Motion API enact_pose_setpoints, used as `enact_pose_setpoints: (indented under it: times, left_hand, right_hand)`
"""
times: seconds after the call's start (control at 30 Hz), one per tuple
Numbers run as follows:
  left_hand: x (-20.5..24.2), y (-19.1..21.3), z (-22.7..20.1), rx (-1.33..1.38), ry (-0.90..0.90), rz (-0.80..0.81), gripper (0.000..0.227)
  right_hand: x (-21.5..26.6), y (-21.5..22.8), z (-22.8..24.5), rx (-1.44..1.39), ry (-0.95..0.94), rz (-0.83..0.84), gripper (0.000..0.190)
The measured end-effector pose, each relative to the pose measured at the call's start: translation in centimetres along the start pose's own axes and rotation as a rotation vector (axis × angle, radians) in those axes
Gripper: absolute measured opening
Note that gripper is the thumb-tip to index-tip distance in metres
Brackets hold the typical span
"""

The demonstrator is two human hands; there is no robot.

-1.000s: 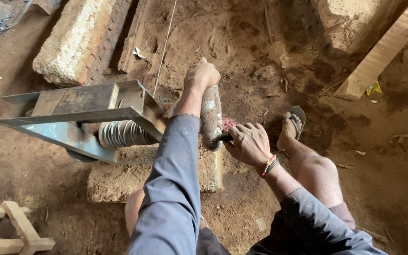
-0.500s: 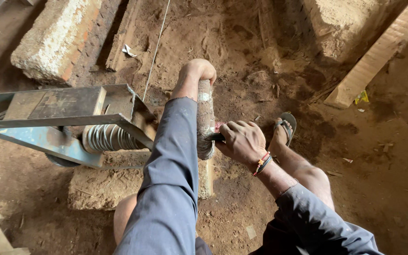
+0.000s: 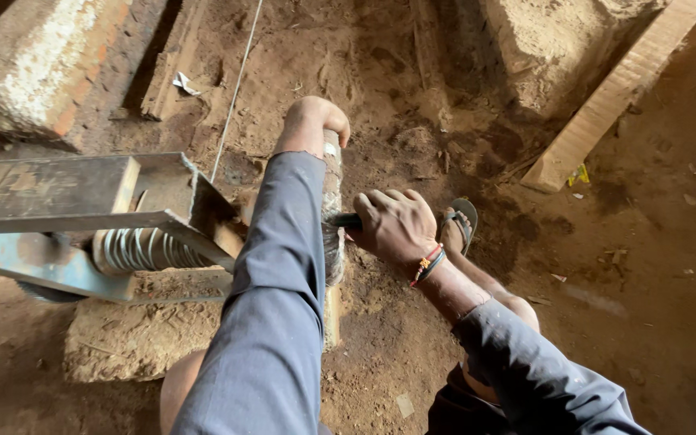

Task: The person operates a manual hand-cranked winch to pull a cord, using their hands to turn the spindle handle repeatedly.

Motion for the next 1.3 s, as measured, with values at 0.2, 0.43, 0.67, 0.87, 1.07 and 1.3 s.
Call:
enact_pose_setpoints:
  times: [0.2,0.43,0.67,0.87,1.07,1.3]
  left_hand:
    - [-0.2,0.9,-0.6,-0.016,-0.112,-0.185,0.034]
    - [4.4,0.3,-0.3,0.038,-0.293,-0.319,0.023]
    - [12.3,-5.4,4.9,0.229,-0.652,-0.687,0.032]
    - [20.4,-12.1,9.1,0.364,-0.680,-0.743,0.057]
    - [23.2,-18.4,11.4,0.316,-0.682,-0.728,0.080]
    - [21.8,-21.3,13.0,0.328,-0.693,-0.674,0.103]
  right_hand:
    - [-1.9,-0.7,-1.1,0.051,-0.013,-0.066,0.040]
    - [-5.5,-2.5,-2.9,0.121,-0.048,-0.061,0.049]
    - [-9.0,-3.9,-4.9,0.176,-0.042,0.023,0.047]
    - [-10.7,-4.3,-5.5,0.172,-0.086,0.107,0.053]
    - [-12.5,-4.7,-6.3,0.169,-0.102,0.232,0.054]
    - [-13.9,-4.9,-6.7,0.124,-0.138,0.375,0.061]
Point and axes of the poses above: each hand's wrist, its own x-axis away from the middle knuckle, its own y-axis out of the back of the hand, z = x × y, the point moved 3 cm from there along -x, towards the middle knuckle, and after that the axes turned 15 degrees about x, right-handed, at the moved point
